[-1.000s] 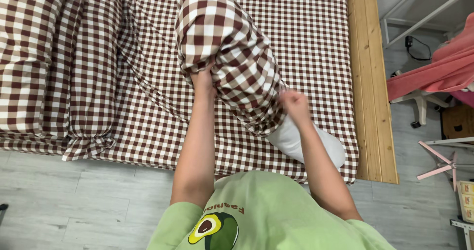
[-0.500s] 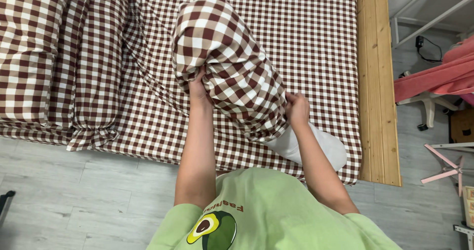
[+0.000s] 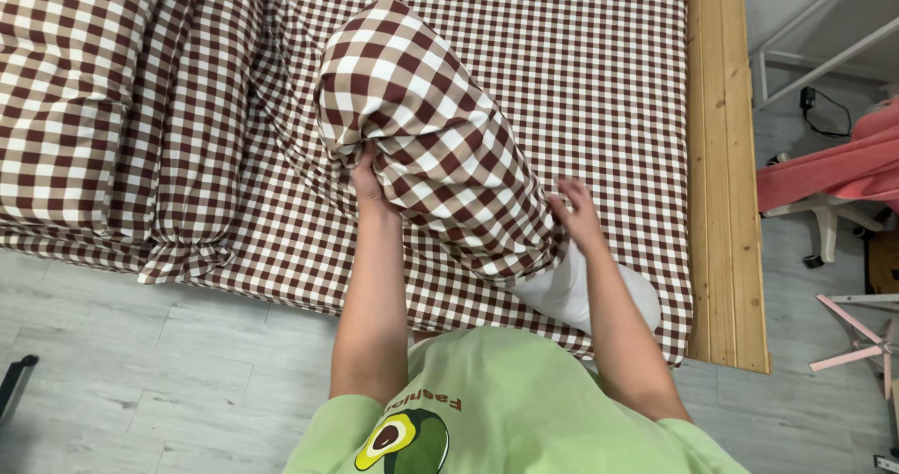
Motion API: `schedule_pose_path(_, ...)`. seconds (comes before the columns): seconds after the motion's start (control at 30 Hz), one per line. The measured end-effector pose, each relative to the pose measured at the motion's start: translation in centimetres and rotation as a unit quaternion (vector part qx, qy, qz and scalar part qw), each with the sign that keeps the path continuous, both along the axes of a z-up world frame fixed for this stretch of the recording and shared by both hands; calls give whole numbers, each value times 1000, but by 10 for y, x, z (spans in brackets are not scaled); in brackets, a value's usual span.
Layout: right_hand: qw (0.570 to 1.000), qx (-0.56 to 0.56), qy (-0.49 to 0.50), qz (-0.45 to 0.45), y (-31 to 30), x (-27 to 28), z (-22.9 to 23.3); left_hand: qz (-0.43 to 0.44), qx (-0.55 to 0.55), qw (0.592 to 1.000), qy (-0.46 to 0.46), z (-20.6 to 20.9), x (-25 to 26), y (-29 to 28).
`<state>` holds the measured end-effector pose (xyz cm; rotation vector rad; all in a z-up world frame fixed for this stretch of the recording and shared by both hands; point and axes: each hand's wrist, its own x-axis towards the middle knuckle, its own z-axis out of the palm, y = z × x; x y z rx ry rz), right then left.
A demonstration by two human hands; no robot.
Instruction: The person puts a patterned cover onto a long bolster pillow on a bed by bunching the fabric and sliding it over the pillow.
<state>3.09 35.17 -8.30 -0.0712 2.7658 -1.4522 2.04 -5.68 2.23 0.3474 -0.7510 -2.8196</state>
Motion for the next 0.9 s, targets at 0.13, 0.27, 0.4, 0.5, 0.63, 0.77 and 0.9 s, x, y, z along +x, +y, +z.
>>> schedule_pose_path(0.13,970,20,-163,178,-21,-10,47,-21,32,999,3,-5,5,0)
schedule_pose_path(0.27,938,-34,-228,258,-51,5,49,-25,17,1000,4,-17,9,-3)
schedule_pose_path(0.4,962,-55,-249,93,-50,10,41,-37,49,998,-13,-47,7,-20)
schedule_pose_path(0.5,994,-4,-110,-17,-34,-3,55,-11,-144,989,-5,-68,3,-42)
schedule_pose_path(0.63,982,55,146,-104,-10,-17,104,-85,-231,965,-95,-87,-7,-52)
schedule_pose_path(0.77,945,103,284,-127,-1,-10,137,132,-632,763,-28,-100,-4,-59)
schedule_pose_path(0.9,919,184,342,-65,-19,-2,110,55,-585,763,-270,-133,6,-70)
